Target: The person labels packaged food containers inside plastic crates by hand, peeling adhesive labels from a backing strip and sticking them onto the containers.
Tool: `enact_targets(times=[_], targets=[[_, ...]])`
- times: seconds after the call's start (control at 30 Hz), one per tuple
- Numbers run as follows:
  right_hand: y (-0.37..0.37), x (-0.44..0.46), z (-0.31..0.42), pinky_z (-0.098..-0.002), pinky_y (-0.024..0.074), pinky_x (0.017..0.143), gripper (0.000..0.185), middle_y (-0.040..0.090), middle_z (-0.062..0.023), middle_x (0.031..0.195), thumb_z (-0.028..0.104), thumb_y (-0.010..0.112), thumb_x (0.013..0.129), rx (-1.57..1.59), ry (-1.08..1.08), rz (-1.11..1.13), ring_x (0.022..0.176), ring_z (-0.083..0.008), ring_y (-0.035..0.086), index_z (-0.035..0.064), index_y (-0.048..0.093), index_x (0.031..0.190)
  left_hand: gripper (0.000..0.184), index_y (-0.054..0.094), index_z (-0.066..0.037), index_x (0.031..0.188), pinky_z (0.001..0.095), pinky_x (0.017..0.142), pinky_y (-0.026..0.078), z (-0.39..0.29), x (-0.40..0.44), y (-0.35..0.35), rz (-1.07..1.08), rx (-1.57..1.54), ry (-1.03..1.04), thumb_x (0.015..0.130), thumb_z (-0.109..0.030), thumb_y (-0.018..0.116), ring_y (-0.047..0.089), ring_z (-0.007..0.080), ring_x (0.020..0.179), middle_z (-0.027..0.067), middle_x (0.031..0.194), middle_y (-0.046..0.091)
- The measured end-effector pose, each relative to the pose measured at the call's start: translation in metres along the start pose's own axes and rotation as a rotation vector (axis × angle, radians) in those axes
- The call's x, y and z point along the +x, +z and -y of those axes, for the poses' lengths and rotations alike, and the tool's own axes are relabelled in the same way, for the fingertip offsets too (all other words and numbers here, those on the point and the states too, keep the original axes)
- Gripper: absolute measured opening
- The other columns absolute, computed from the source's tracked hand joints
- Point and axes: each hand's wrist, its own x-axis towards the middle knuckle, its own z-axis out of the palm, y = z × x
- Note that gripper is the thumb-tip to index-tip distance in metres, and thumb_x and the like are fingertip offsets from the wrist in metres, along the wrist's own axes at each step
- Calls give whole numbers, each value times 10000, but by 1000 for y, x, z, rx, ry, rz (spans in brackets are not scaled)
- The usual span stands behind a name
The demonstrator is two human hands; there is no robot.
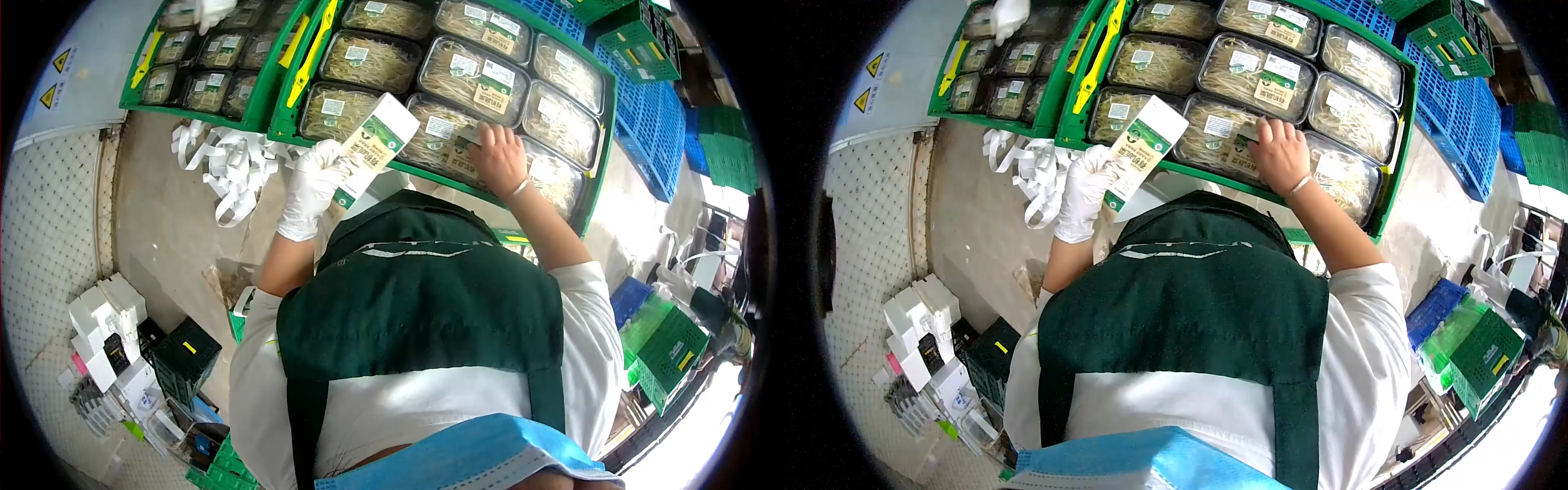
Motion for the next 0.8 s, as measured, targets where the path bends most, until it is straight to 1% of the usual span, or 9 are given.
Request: enact_targets(times=[0.1, 0.2, 0.27, 0.33, 0.4, 0.5, 0.63, 0.7, 0.8], targets=[[-23, -3, 1, -323, 391, 747, 675, 517, -142, 980, 314, 610, 711, 13, 75, -290, 868, -241, 499, 51, 301, 1250, 269, 506, 18, 973, 220, 742, 441, -4, 0, 21, 1, -77, -1, 733, 122, 440, 541, 105, 848, 62, 924, 570], [-54, -5, 8, -283, 388, 736, 555, 530, -107, 977, 298, 592, 768, 1255, 20, 45, 873, -174, 498, 10, 354, 1178, 238, 509, 7, 976, 215, 716, 436, -17, 1, 50, 131, 55, 92, 744, 58, 508, 528, 88, 806, 38, 868, 564], [-79, -12, 25, -298, 416, 664, 320, 549, -125, 851, 174, 600, 759, 1035, -75, 35, 762, -209, 529, -2, 483, 1000, 136, 535, -15, 865, 208, 639, 430, -18, 5, 58, 199, 189, 82, 739, -17, 587, 492, 47, 701, -13, 732, 529], [-82, -19, 34, -311, 435, 597, 160, 541, -158, 739, 78, 597, 735, 936, -128, -30, 660, -288, 544, 0, 547, 865, 235, 530, -14, 974, 213, 694, 419, -27, 8, 56, 300, 457, 196, 744, -22, 581, 504, 76, 789, 29, 863, 558], [-79, -28, 41, -330, 444, 598, 169, 557, -162, 743, 50, 596, 724, 946, -58, -33, 674, -297, 559, 8, 549, 880, 352, 480, -12, 1109, 198, 734, 394, -34, 8, 77, 299, 336, 229, 765, -20, 552, 489, 82, 845, 54, 954, 551], [-68, -38, 45, -313, 454, 598, 169, 578, -135, 730, 40, 590, 720, 1018, 97, -193, 684, -245, 585, 23, 556, 886, 150, 544, 6, 916, 197, 642, 399, -35, 12, 103, 250, 557, 252, 768, 2, 520, 485, 68, 718, 38, 794, 559], [-86, -53, -53, -296, 448, 579, 237, 586, -118, 740, 61, 620, 687, 478, 304, -479, 671, -237, 568, 40, 536, 907, 151, 520, 12, 749, 253, 525, 401, -40, 7, 113, 300, 666, 94, 709, -100, 613, 440, 91, 561, 60, 601, 510], [-121, -70, -108, -322, 438, 634, 231, 572, -117, 762, 83, 626, 676, 255, 312, -520, 715, -264, 542, 42, 529, 881, 85, 532, -1, 755, 234, 576, 434, -32, 7, 100, 331, 388, 72, 716, -57, 583, 511, 103, 603, 40, 682, 564], [-96, -102, -122, -362, 406, 695, 293, 531, -112, 812, 154, 609, 682, 48, 283, -39, 792, -287, 501, 39, 484, 922, 14, 544, -7, 755, 205, 578, 443, -12, 18, 73, 227, 196, 14, 746, -11, 554, 530, 77, 631, 26, 727, 577]])
